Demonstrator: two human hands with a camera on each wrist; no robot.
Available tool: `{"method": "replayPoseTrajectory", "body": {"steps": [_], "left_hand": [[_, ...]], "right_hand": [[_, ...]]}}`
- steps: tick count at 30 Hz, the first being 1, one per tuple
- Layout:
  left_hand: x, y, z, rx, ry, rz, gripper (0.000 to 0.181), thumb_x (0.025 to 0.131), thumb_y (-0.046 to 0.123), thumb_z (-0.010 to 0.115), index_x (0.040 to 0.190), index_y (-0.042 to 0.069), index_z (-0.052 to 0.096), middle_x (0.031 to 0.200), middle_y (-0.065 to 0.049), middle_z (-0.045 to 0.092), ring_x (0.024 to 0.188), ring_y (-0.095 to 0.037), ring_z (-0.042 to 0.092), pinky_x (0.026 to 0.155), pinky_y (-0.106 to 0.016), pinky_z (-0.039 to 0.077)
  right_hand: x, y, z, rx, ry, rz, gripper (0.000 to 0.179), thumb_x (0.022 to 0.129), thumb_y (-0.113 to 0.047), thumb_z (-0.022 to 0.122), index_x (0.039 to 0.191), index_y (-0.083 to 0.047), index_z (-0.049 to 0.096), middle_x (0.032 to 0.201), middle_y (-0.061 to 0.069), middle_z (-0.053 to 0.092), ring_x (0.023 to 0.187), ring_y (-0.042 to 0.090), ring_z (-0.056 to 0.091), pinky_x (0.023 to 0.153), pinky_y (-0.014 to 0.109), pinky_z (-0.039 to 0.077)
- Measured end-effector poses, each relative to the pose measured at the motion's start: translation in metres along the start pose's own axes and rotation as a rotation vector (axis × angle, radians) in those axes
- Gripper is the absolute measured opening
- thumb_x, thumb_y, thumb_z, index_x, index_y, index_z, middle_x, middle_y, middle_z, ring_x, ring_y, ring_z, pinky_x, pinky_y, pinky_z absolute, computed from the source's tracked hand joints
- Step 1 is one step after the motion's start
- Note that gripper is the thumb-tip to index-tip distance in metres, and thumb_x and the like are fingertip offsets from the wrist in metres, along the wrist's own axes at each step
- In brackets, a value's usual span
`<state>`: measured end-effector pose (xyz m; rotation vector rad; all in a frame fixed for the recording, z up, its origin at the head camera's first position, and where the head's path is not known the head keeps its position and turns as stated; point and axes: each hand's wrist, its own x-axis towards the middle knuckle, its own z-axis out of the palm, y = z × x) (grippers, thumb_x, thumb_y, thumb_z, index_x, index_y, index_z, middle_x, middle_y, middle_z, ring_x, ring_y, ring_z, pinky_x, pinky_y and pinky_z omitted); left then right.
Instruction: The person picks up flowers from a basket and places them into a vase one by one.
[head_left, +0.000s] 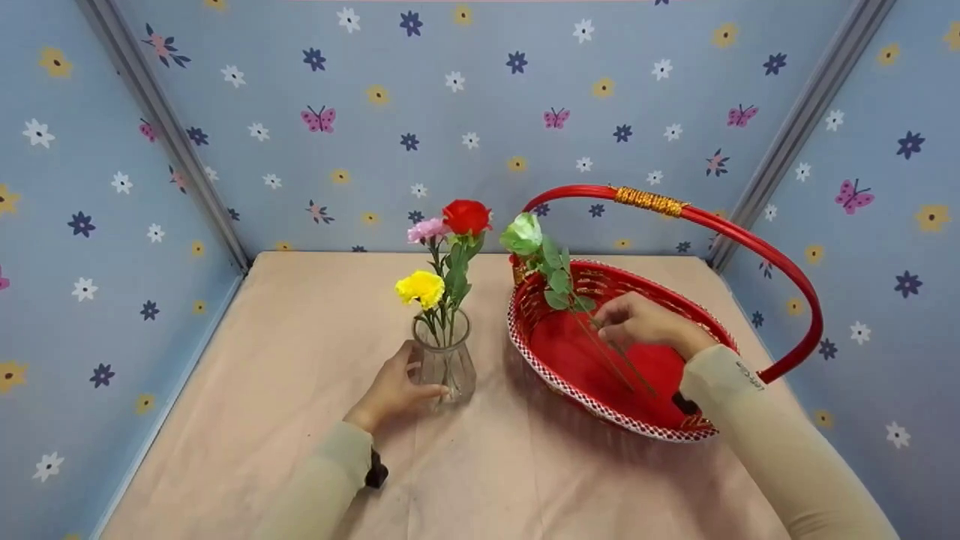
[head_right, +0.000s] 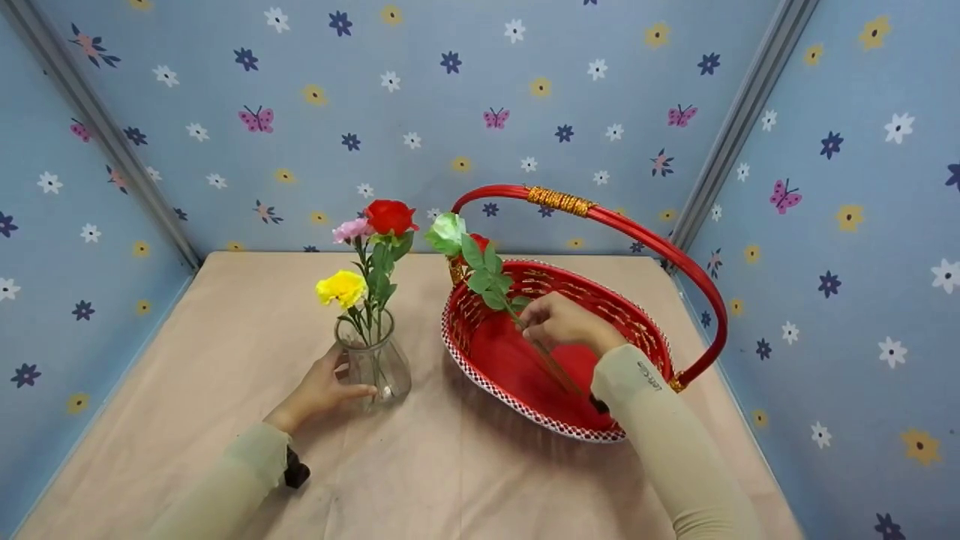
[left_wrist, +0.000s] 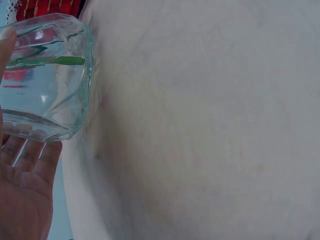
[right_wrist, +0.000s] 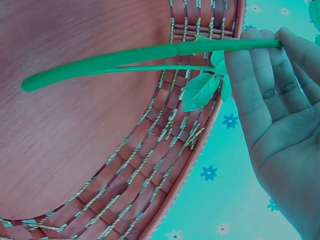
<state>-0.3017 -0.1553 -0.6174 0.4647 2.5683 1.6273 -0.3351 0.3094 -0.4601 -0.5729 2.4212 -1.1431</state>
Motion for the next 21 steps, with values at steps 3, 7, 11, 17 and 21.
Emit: {"method": "replayPoseTrajectory", "body": {"steps": [3,7,11,17,21], "left_hand": [[0.001,0.000,0.000,-0.003,0.000,0.003,0.086,0.079,0.029,0.100,0.146,0.009,0.050,0.145,-0.018,0.064,0.142,-0.036,0.060,0.128,-0.053,0.047],[0.001,-0.001,0.001,-0.003,0.001,0.003,0.087,0.079,0.029,0.101,0.146,0.009,0.050,0.145,-0.017,0.065,0.141,-0.035,0.060,0.128,-0.052,0.046],[0.001,-0.001,0.001,0.002,0.002,0.003,0.088,0.078,0.030,0.101,0.147,0.009,0.050,0.146,-0.018,0.064,0.142,-0.036,0.060,0.128,-0.053,0.046],[0.000,0.000,0.000,0.016,0.005,-0.005,0.087,0.078,0.029,0.101,0.146,0.009,0.050,0.147,-0.019,0.064,0.143,-0.037,0.059,0.127,-0.053,0.047],[0.001,0.001,0.000,0.026,0.004,0.002,0.085,0.079,0.026,0.100,0.145,0.007,0.050,0.145,-0.020,0.063,0.142,-0.038,0.059,0.128,-0.051,0.048]], "right_hand": [[0.001,-0.005,0.000,-0.008,-0.004,-0.009,0.011,0.101,-0.002,0.068,0.107,-0.001,0.078,0.085,0.015,0.074,0.070,0.017,0.068,0.071,0.031,0.066],[0.003,-0.014,-0.001,-0.010,-0.008,-0.005,0.013,0.102,-0.002,0.068,0.109,-0.001,0.079,0.086,0.012,0.075,0.070,0.016,0.069,0.071,0.031,0.066],[0.004,-0.022,-0.001,-0.011,-0.004,-0.012,0.014,0.103,-0.004,0.068,0.113,0.002,0.078,0.086,0.013,0.075,0.071,0.014,0.069,0.070,0.030,0.066],[0.008,-0.031,0.003,-0.008,-0.007,-0.021,0.015,0.103,-0.005,0.069,0.114,0.003,0.077,0.089,0.013,0.077,0.073,0.014,0.071,0.071,0.027,0.066],[0.011,-0.038,0.009,0.030,-0.010,-0.037,0.012,0.104,-0.006,0.070,0.111,0.000,0.077,0.088,0.008,0.077,0.072,0.013,0.071,0.070,0.029,0.067]]}}
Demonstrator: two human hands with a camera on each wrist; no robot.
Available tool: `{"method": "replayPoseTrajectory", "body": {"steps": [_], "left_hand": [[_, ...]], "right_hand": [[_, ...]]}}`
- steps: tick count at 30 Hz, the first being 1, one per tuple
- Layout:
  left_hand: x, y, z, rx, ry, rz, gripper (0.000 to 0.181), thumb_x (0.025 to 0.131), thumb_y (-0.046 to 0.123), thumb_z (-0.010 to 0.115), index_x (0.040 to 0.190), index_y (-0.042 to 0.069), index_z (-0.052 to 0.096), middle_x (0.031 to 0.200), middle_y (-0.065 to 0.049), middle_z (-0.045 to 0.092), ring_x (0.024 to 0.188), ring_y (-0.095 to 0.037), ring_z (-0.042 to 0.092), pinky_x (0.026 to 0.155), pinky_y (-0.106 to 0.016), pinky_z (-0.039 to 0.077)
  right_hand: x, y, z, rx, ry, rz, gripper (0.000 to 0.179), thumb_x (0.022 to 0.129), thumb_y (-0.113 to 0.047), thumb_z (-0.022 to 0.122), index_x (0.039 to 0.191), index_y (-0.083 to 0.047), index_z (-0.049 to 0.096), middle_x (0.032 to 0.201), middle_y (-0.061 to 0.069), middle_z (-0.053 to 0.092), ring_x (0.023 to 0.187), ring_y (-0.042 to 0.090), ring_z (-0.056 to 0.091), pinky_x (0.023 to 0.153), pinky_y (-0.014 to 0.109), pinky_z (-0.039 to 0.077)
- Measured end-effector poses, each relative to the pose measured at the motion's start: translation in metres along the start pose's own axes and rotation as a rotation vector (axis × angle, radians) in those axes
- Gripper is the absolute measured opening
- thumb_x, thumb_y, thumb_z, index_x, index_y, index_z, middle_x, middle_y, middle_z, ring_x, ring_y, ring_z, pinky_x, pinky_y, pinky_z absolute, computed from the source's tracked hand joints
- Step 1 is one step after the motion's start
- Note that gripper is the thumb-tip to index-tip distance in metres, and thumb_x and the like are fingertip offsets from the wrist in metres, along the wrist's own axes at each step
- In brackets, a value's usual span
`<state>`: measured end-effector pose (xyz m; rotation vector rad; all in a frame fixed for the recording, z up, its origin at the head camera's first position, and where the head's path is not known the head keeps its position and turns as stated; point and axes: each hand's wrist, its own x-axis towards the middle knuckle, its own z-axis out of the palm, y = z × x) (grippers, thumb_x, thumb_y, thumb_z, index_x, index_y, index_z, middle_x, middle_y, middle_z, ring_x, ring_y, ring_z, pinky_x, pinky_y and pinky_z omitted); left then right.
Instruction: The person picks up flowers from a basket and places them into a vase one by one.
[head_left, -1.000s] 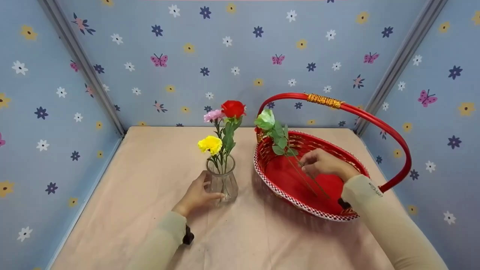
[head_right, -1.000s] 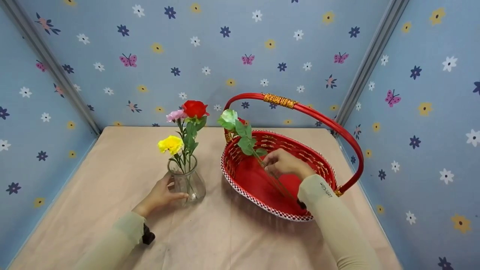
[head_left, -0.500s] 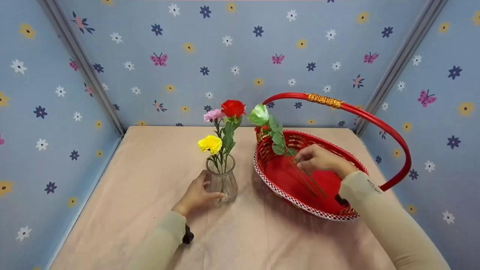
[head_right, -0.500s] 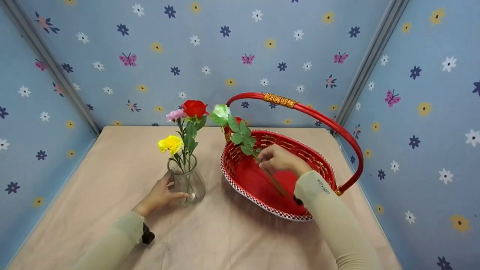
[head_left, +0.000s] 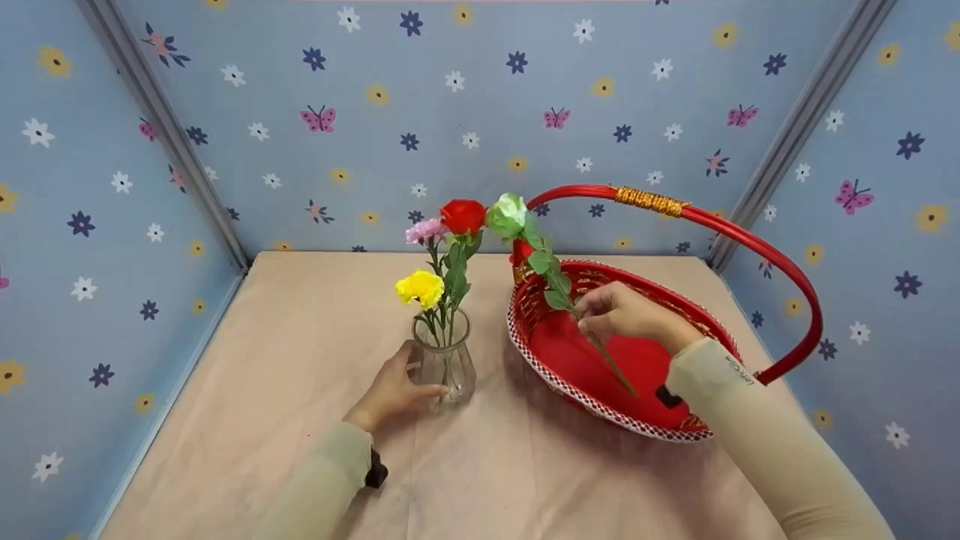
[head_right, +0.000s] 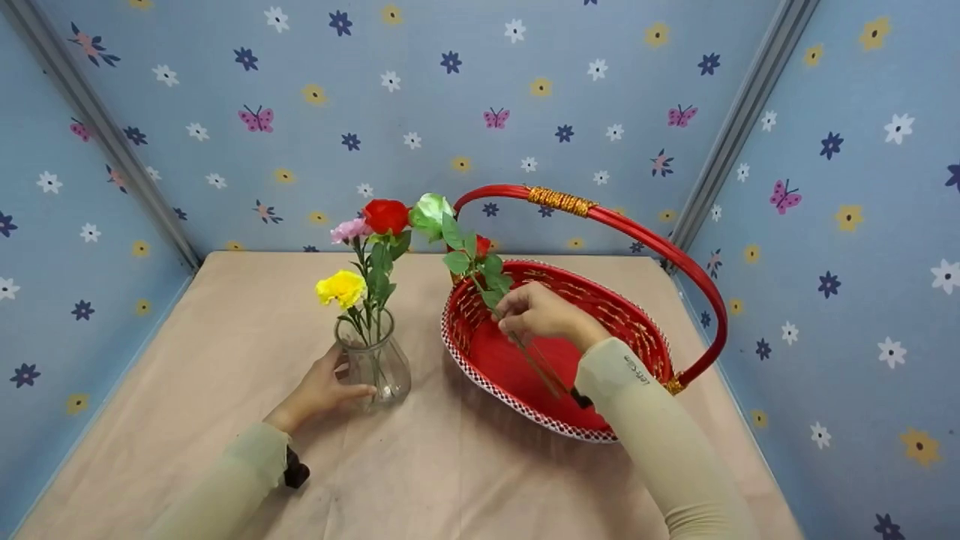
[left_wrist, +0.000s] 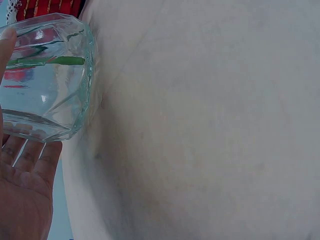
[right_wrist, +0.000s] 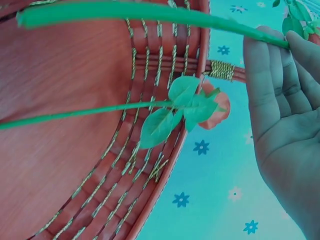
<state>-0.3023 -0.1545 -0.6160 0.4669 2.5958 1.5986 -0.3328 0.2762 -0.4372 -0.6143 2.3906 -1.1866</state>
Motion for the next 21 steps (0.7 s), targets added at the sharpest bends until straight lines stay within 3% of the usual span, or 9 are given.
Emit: {"method": "replayPoseTrajectory", "body": {"steps": [10,16,21], "left_hand": [[0.000,-0.001,0.000,0.010,0.009,0.013,0.084,0.078,0.026,0.101,0.143,0.006,0.050,0.141,-0.020,0.066,0.140,-0.038,0.061,0.127,-0.052,0.048],[0.001,-0.002,0.001,0.003,0.008,0.019,0.086,0.079,0.027,0.100,0.144,0.006,0.050,0.143,-0.020,0.065,0.140,-0.038,0.061,0.126,-0.052,0.049],[0.000,-0.002,0.001,0.004,0.013,0.019,0.085,0.078,0.028,0.101,0.143,0.006,0.050,0.141,-0.021,0.066,0.139,-0.038,0.061,0.126,-0.053,0.049]], "right_hand": [[0.011,-0.016,0.014,0.095,0.026,-0.006,0.010,0.106,-0.006,0.068,0.110,-0.002,0.076,0.091,0.019,0.077,0.072,0.015,0.071,0.069,0.032,0.066],[0.016,-0.025,0.025,0.139,0.081,-0.014,0.013,0.105,-0.006,0.069,0.114,0.002,0.075,0.088,0.005,0.076,0.072,0.014,0.071,0.067,0.027,0.064],[0.023,-0.031,0.034,0.174,0.124,-0.021,0.014,0.105,-0.006,0.069,0.116,0.002,0.074,0.087,0.006,0.076,0.074,0.015,0.071,0.065,0.026,0.064]]}}
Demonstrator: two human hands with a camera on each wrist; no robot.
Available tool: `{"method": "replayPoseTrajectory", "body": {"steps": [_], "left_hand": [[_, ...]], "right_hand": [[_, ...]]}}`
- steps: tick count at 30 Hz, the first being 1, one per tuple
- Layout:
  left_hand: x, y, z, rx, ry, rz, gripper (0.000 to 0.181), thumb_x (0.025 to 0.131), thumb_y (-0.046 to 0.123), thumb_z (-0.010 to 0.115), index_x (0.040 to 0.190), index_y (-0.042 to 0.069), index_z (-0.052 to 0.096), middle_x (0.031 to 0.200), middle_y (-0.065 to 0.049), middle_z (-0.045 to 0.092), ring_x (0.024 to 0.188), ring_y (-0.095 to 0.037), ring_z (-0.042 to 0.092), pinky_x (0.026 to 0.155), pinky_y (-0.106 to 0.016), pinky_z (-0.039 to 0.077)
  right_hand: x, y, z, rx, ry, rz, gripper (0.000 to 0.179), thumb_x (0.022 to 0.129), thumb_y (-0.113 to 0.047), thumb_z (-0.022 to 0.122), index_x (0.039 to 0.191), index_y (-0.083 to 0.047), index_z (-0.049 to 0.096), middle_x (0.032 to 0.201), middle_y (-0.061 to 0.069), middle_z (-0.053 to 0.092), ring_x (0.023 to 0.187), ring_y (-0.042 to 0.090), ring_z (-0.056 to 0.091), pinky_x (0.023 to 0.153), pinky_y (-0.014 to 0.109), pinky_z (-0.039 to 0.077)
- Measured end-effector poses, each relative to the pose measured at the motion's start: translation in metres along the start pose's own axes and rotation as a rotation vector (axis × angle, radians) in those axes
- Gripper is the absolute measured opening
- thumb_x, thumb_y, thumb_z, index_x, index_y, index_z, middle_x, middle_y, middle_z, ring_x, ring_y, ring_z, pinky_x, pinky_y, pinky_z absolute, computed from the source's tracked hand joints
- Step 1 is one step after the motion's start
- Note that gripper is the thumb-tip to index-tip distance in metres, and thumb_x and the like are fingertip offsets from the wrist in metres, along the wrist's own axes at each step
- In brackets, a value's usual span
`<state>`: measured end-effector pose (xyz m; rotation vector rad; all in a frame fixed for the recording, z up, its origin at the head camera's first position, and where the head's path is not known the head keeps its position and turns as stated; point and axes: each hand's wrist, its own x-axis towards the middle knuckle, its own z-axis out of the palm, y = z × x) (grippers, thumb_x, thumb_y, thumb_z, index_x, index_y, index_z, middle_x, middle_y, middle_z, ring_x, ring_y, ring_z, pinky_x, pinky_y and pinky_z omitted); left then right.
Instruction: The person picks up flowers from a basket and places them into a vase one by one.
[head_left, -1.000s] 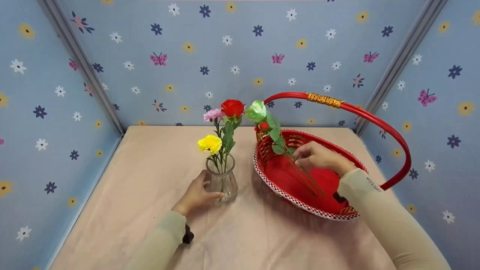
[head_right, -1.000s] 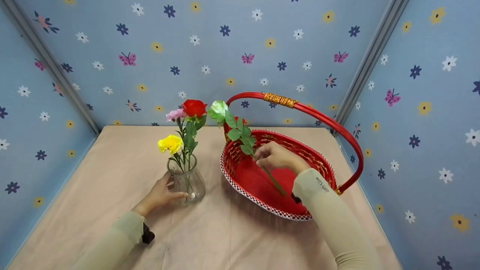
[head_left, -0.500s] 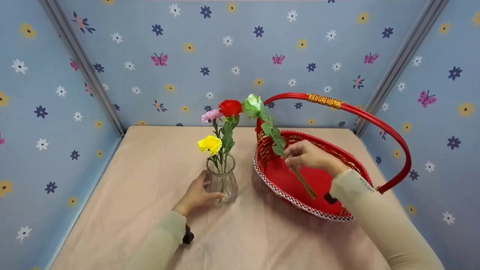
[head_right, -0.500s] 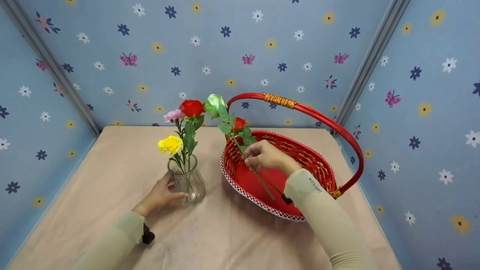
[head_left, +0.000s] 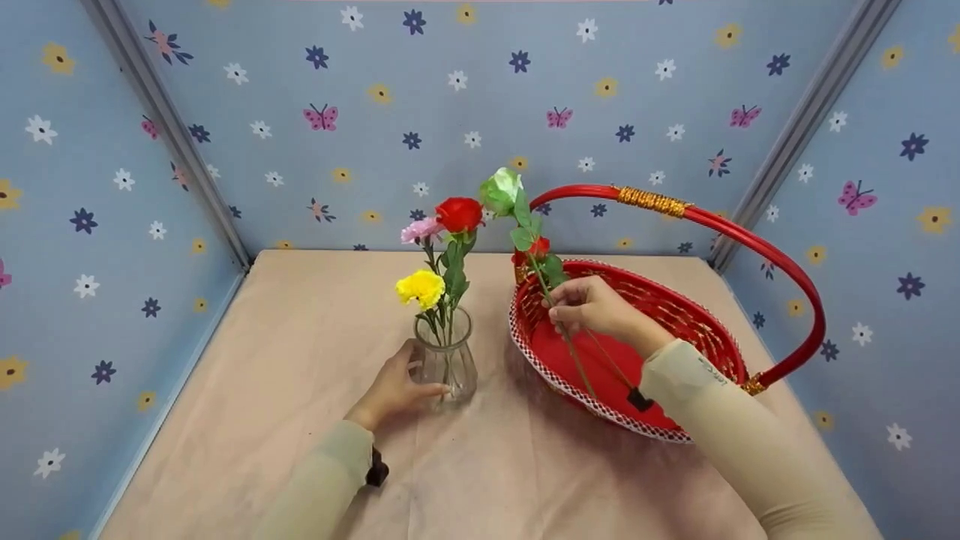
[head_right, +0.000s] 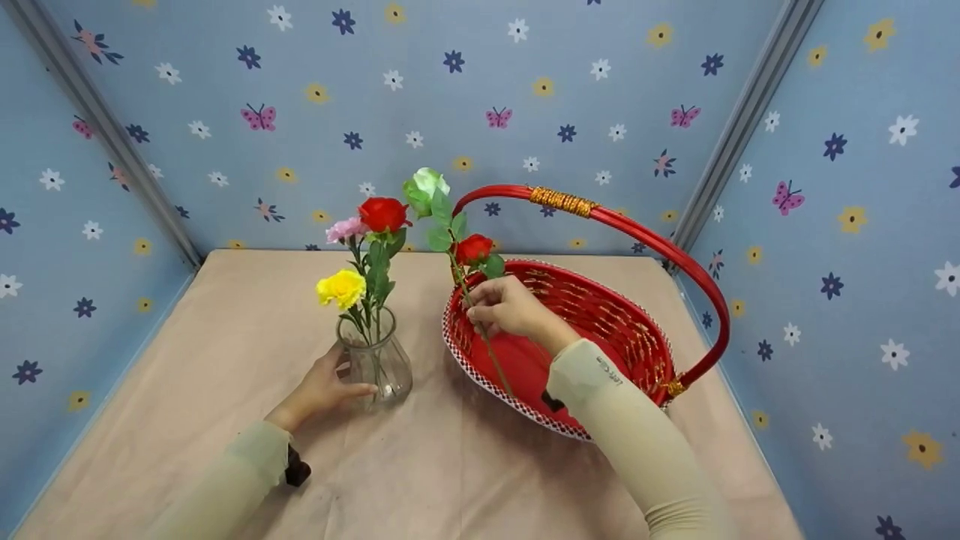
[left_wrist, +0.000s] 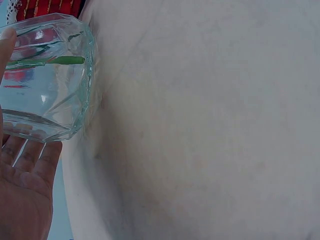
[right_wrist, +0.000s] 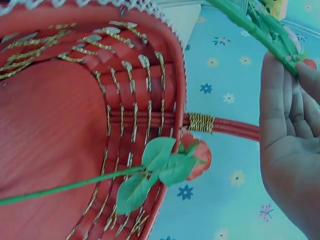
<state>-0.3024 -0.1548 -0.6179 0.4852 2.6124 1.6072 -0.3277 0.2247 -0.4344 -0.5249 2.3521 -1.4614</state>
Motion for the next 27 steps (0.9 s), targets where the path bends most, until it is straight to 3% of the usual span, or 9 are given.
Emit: {"method": "replayPoseTrajectory", "body": {"steps": [17,27], "left_hand": [[0.001,-0.001,0.000,-0.010,-0.002,-0.018,0.087,0.078,0.028,0.101,0.146,0.007,0.050,0.144,-0.024,0.065,0.141,-0.044,0.060,0.124,-0.057,0.050],[0.000,0.000,-0.001,-0.010,-0.010,-0.018,0.087,0.079,0.029,0.100,0.147,0.007,0.049,0.145,-0.024,0.064,0.141,-0.044,0.060,0.125,-0.057,0.049]], "right_hand": [[0.024,-0.014,0.034,0.269,0.095,0.012,0.015,0.105,-0.001,0.067,0.120,-0.002,0.070,0.090,0.012,0.072,0.081,0.026,0.072,0.069,0.032,0.069],[0.035,-0.017,0.053,0.423,0.127,0.019,0.018,0.104,0.000,0.068,0.121,-0.003,0.064,0.091,0.006,0.075,0.080,0.020,0.072,0.071,0.031,0.068]]}}
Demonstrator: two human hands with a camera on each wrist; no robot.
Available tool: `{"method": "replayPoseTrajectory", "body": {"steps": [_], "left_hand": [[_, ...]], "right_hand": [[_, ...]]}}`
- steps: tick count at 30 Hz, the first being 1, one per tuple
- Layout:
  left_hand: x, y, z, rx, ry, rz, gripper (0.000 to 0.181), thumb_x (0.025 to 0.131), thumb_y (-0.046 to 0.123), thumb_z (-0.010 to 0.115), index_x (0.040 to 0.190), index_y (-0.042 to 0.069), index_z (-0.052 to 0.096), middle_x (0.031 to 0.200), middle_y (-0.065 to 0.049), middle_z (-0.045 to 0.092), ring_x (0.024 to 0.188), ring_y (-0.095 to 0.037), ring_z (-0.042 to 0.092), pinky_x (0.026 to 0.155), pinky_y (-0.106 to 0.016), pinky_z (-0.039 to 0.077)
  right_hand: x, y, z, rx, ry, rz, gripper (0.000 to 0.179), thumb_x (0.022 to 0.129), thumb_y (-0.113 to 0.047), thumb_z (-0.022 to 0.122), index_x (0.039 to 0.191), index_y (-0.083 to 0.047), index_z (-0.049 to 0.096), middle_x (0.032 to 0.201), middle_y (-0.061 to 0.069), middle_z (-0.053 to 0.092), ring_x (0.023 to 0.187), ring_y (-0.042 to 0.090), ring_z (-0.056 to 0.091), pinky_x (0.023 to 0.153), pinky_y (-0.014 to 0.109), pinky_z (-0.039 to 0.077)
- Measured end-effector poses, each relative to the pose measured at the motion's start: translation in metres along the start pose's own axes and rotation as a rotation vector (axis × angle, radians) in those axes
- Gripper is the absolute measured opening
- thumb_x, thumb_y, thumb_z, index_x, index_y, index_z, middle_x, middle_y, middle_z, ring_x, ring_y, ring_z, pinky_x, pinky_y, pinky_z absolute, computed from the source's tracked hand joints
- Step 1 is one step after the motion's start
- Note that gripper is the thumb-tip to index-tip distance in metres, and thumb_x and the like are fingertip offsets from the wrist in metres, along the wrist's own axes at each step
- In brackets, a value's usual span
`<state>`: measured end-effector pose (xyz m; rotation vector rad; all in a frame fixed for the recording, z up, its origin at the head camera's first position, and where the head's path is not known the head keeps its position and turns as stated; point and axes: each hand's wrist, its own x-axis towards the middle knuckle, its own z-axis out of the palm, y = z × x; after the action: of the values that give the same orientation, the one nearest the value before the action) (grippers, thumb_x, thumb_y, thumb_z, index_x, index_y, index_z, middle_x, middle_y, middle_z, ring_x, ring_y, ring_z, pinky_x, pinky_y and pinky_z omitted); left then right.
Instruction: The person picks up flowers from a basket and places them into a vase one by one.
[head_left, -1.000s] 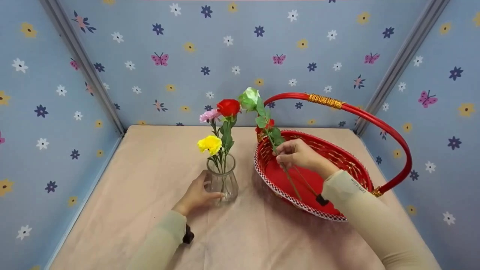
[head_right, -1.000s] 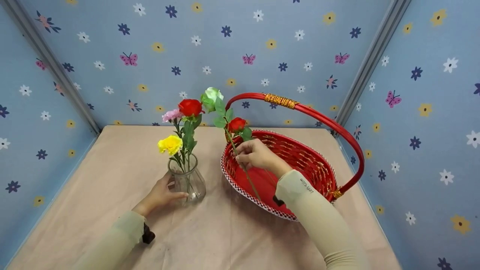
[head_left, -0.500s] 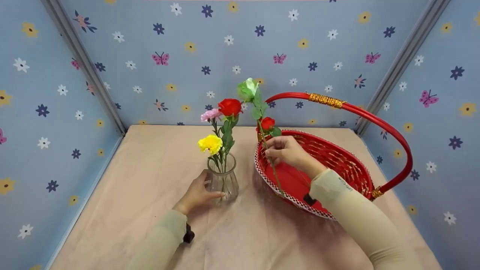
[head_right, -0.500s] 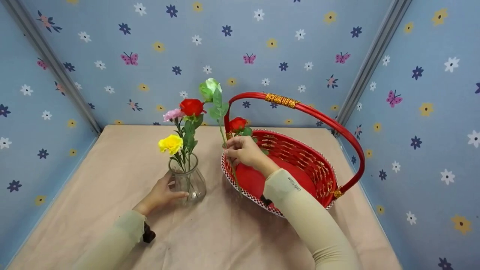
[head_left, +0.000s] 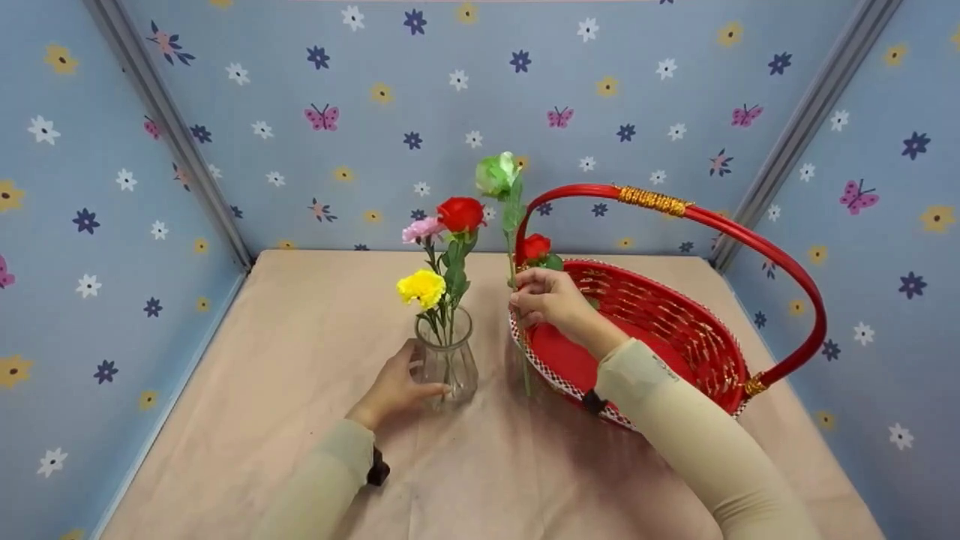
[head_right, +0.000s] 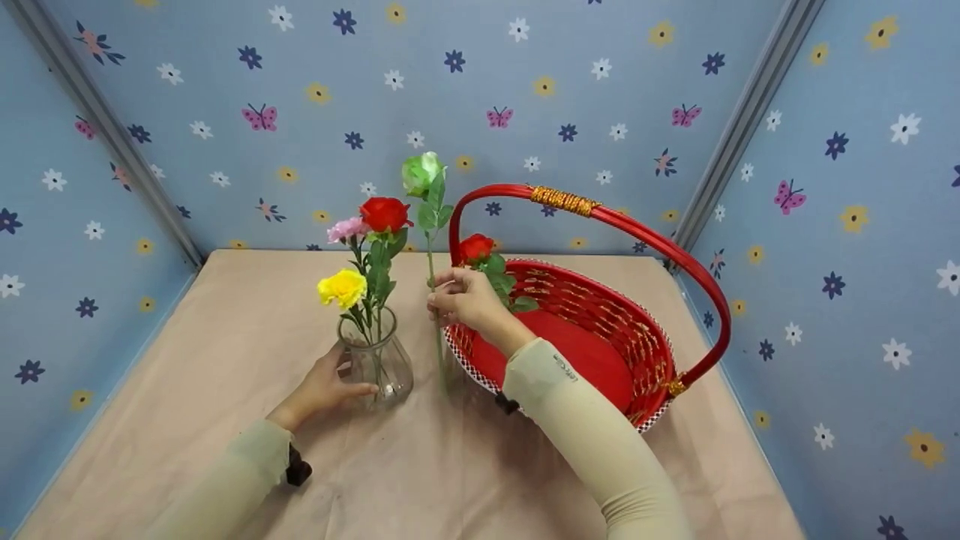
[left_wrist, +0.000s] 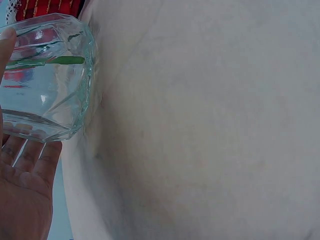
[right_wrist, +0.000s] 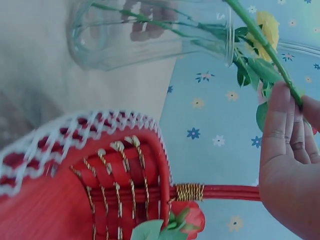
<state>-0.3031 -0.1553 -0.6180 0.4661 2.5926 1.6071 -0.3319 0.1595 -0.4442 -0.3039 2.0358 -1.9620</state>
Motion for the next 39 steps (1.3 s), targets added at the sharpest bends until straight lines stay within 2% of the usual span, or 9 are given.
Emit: {"method": "replayPoseTrajectory", "body": {"steps": [7,14,22,32,39], "left_hand": [[0.001,-0.001,0.000,0.008,0.005,-0.008,0.086,0.080,0.028,0.100,0.147,0.008,0.049,0.147,-0.024,0.063,0.142,-0.044,0.060,0.125,-0.057,0.049],[0.000,0.001,0.000,-0.005,0.009,-0.030,0.085,0.079,0.027,0.100,0.145,0.007,0.050,0.145,-0.021,0.065,0.141,-0.042,0.061,0.125,-0.057,0.049],[0.000,0.001,0.000,-0.011,0.008,-0.038,0.082,0.079,0.023,0.100,0.144,0.010,0.050,0.145,-0.021,0.064,0.142,-0.042,0.060,0.125,-0.056,0.049],[0.000,0.001,0.001,-0.037,0.012,-0.022,0.081,0.079,0.022,0.100,0.142,0.009,0.051,0.143,-0.021,0.065,0.140,-0.042,0.061,0.125,-0.057,0.049],[-0.001,0.000,0.002,-0.045,0.008,-0.025,0.079,0.079,0.023,0.100,0.140,0.008,0.052,0.141,-0.019,0.066,0.140,-0.040,0.061,0.126,-0.056,0.048]], "right_hand": [[0.006,-0.003,0.013,0.040,0.031,0.008,0.012,0.106,-0.003,0.067,0.116,-0.008,0.064,0.096,0.007,0.077,0.087,0.022,0.074,0.075,0.031,0.069],[0.014,-0.007,0.026,0.088,0.069,-0.033,0.007,0.106,-0.002,0.067,0.109,-0.008,0.065,0.095,0.005,0.074,0.085,0.021,0.072,0.073,0.031,0.070],[0.022,-0.014,0.034,0.073,0.136,-0.092,0.007,0.105,-0.004,0.069,0.112,-0.005,0.069,0.096,0.006,0.072,0.082,0.020,0.071,0.077,0.031,0.071],[0.034,-0.024,0.041,0.091,0.161,-0.130,0.019,0.105,0.000,0.067,0.123,0.001,0.062,0.094,0.007,0.071,0.078,0.020,0.072,0.076,0.032,0.071],[0.038,-0.028,0.043,0.081,0.154,-0.137,0.021,0.105,-0.001,0.067,0.124,0.005,0.059,0.093,0.006,0.073,0.080,0.020,0.074,0.079,0.033,0.072]]}}
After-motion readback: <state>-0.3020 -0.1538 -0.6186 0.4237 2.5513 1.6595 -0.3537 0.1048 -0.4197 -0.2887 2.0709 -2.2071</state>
